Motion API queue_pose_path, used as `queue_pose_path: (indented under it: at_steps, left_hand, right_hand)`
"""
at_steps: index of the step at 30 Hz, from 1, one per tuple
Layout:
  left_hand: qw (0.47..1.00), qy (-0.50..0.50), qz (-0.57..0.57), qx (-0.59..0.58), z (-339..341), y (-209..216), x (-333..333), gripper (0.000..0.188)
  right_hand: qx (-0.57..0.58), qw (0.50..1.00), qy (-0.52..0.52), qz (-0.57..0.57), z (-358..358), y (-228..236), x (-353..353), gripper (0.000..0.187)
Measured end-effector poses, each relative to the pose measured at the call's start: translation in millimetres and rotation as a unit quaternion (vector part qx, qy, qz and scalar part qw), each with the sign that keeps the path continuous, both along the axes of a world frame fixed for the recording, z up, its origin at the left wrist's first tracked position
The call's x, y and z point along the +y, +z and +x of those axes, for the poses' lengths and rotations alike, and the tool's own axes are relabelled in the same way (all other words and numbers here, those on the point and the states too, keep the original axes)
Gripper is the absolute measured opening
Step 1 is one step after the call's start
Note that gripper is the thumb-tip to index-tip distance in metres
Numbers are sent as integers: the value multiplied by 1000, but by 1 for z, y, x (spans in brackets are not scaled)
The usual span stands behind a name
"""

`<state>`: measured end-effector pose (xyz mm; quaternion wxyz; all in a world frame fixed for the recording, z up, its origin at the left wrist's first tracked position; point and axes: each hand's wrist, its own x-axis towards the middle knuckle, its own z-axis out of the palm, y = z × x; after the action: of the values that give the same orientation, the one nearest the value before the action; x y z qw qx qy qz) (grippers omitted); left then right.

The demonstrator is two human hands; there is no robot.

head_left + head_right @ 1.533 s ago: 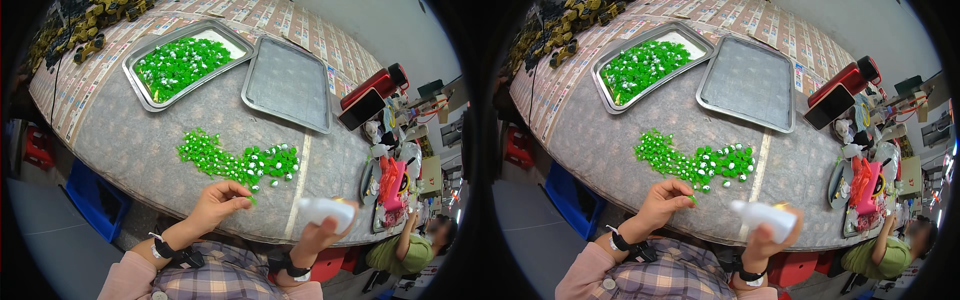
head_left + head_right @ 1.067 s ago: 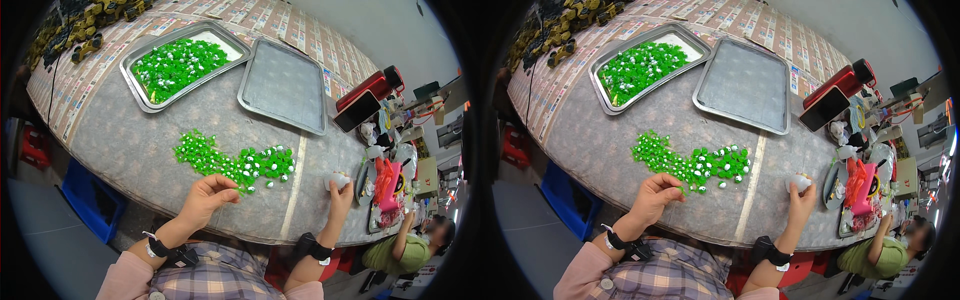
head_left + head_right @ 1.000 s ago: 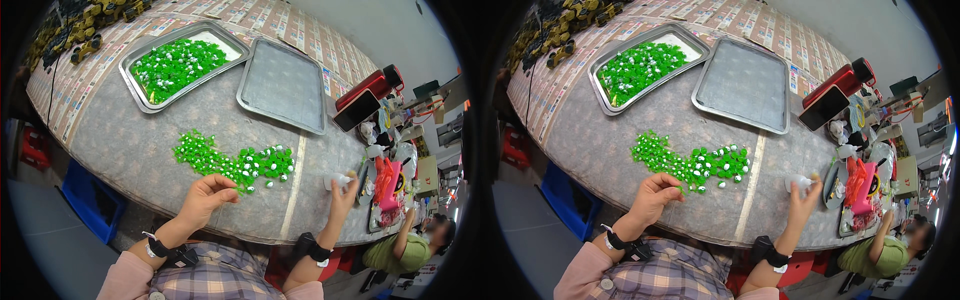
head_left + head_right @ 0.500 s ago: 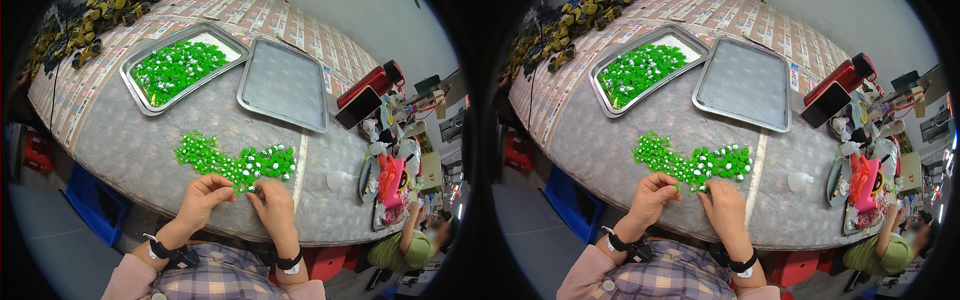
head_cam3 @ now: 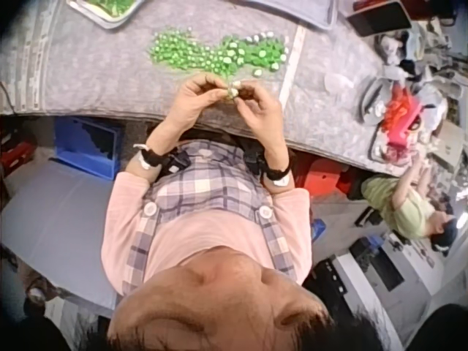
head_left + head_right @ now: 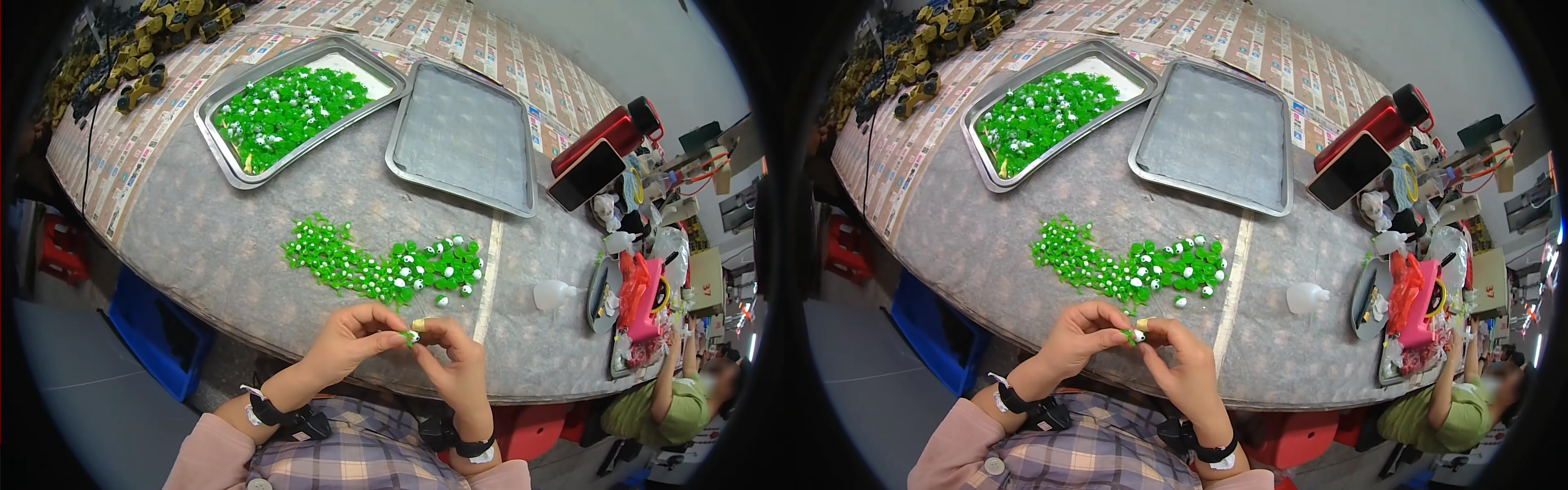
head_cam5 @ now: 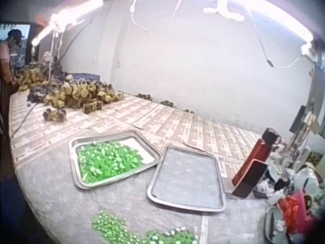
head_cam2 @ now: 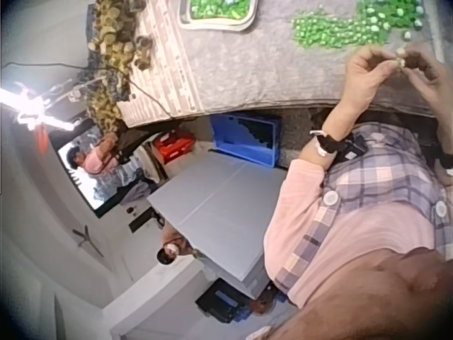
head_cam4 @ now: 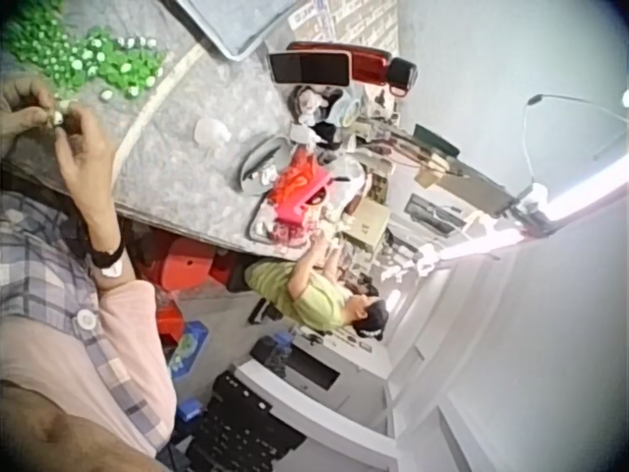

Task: The person repeatedly picks up small green plastic pieces with white dots from a table, applies a small amount of liquid from a squeeze bottle, and then places the treated pieces into a metal tray. The process is repetitive and involves handling the items one at a time.

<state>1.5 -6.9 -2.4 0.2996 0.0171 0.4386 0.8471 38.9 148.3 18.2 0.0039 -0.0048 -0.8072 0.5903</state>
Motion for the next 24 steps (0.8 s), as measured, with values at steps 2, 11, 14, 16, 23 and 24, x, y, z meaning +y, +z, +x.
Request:
queue_pose_path:
  at_steps: [2, 11, 14, 16, 23, 24]
  left_hand:
    - [1000, -4, 0, 18, 0, -4, -1, 11]
    - [1000, 14, -15, -16, 3, -5, 3, 10]
    - [1000, 14, -20, -16, 3, -4, 3, 9]
    - [1000, 12, -22, -17, 3, -2, 3, 9]
    - [994, 14, -86, 61, 3, 1, 3, 8]
    - [989, 20, -114, 91, 4, 6, 2, 8]
  right_hand:
    - [-31, 996, -9, -86, 2, -2, 1, 21]
    - [-61, 947, -72, -307, 5, -4, 6, 22]
    - [-76, 942, -66, -320, 7, -4, 7, 21]
    - [-75, 944, -68, -313, 6, -2, 4, 20]
    - [-52, 961, -52, -265, 6, -7, 1, 19]
    - [-72, 955, -51, -283, 6, -7, 3, 19]
